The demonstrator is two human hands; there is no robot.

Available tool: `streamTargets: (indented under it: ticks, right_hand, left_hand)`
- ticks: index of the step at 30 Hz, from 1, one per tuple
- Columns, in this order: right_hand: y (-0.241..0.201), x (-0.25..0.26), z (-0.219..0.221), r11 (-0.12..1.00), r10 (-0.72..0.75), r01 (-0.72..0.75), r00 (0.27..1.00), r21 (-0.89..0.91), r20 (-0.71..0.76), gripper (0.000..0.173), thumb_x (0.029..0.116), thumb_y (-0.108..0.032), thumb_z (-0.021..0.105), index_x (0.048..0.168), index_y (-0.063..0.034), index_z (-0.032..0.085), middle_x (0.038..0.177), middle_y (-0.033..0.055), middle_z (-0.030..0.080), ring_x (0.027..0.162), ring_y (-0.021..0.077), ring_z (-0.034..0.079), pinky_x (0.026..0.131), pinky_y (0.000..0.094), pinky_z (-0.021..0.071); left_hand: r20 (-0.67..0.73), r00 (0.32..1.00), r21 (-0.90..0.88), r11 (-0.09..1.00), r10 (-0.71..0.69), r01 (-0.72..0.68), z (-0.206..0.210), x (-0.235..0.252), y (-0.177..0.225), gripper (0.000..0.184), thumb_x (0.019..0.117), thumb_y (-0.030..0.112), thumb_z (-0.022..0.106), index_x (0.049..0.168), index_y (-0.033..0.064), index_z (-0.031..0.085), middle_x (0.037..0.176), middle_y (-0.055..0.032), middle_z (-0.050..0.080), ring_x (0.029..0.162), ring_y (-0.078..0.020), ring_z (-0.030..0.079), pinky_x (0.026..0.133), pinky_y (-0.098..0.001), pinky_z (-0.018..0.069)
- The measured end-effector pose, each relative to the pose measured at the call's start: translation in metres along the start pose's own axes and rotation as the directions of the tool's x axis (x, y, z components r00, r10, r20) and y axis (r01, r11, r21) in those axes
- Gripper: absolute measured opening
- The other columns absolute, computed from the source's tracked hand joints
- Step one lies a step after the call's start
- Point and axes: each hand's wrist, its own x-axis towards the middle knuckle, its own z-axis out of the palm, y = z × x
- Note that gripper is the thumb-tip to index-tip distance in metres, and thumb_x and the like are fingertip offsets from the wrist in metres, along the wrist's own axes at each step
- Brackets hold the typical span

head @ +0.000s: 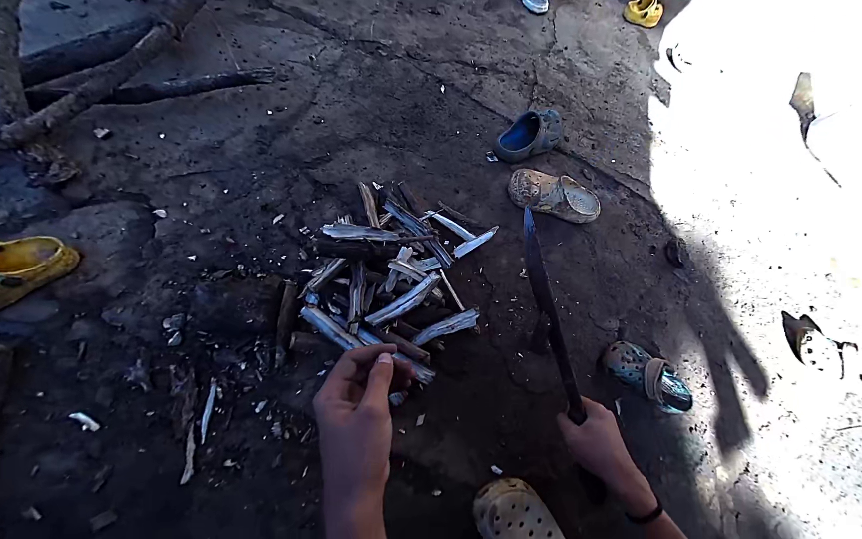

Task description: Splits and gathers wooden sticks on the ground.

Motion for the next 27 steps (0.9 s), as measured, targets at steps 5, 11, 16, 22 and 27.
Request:
streamTargets:
  ticks: [5,11,16,22,27]
  right_hand:
    - [-0.004,-0.011,-0.014,0.946,-0.172,0.210,0.971,0.247,-0.168,0.006,0.0849,-0.018,0.061,0.082,-0.0137,0.060,0.054,-0.0048,0.056,0.043,0.0083,0.056,0.044,0.0292,0.0517]
    - [0.007,0.015,-0.007,0.993,0.043,-0.044,0.999,0.107,0.008,0.015,0.0944,-0.018,0.062,0.085,-0.0069,0.063,0.061,0.0044,0.058,0.048,0.0165,0.058,0.051,0.0384,0.0532]
    - [0.002,0.008,-0.018,0.991,-0.016,0.010,0.999,0.133,0.041,0.010,0.0909,-0.018,0.061,0.085,-0.0100,0.062,0.058,0.0016,0.059,0.045,0.0143,0.059,0.047,0.0347,0.0536]
    - [0.002,-0.008,-0.008,0.873,-0.282,0.368,0.916,0.320,-0.283,0.009,0.0899,-0.014,0.059,0.081,-0.0129,0.056,0.055,-0.0079,0.054,0.044,0.0051,0.055,0.045,0.0253,0.0524]
    - [0.003,0.013,-0.006,0.993,0.076,-0.070,0.995,-0.091,0.067,0.016,0.0965,-0.021,0.062,0.090,-0.0063,0.065,0.067,0.0062,0.059,0.055,0.0189,0.059,0.057,0.0421,0.0522]
  left_hand:
    - [-0.016,0.999,0.045,0.998,-0.052,0.052,-0.006,0.000,-0.007,0.018,0.1034,0.002,0.048,0.108,-0.0016,0.065,0.081,-0.0050,0.073,0.071,-0.0152,0.074,0.068,-0.0292,0.0641]
    - [0.003,0.997,0.034,0.997,-0.074,0.074,0.003,0.003,-0.002,0.018,0.1040,0.002,0.048,0.107,-0.0007,0.065,0.081,-0.0040,0.073,0.070,-0.0136,0.073,0.068,-0.0278,0.0637]
    - [0.059,0.996,0.074,0.996,-0.063,0.059,0.007,0.003,0.000,0.017,0.1041,0.004,0.050,0.107,0.0019,0.066,0.085,-0.0033,0.074,0.074,-0.0127,0.074,0.071,-0.0272,0.0636]
    - [0.046,0.993,0.104,0.990,-0.104,0.099,0.004,-0.003,-0.002,0.016,0.1039,0.004,0.050,0.109,0.0009,0.065,0.083,-0.0027,0.073,0.074,-0.0117,0.074,0.071,-0.0266,0.0634]
    - [0.064,0.993,0.096,0.991,-0.097,0.091,0.008,0.000,0.002,0.016,0.1041,0.004,0.050,0.107,0.0013,0.065,0.084,-0.0029,0.073,0.073,-0.0112,0.073,0.070,-0.0263,0.0627]
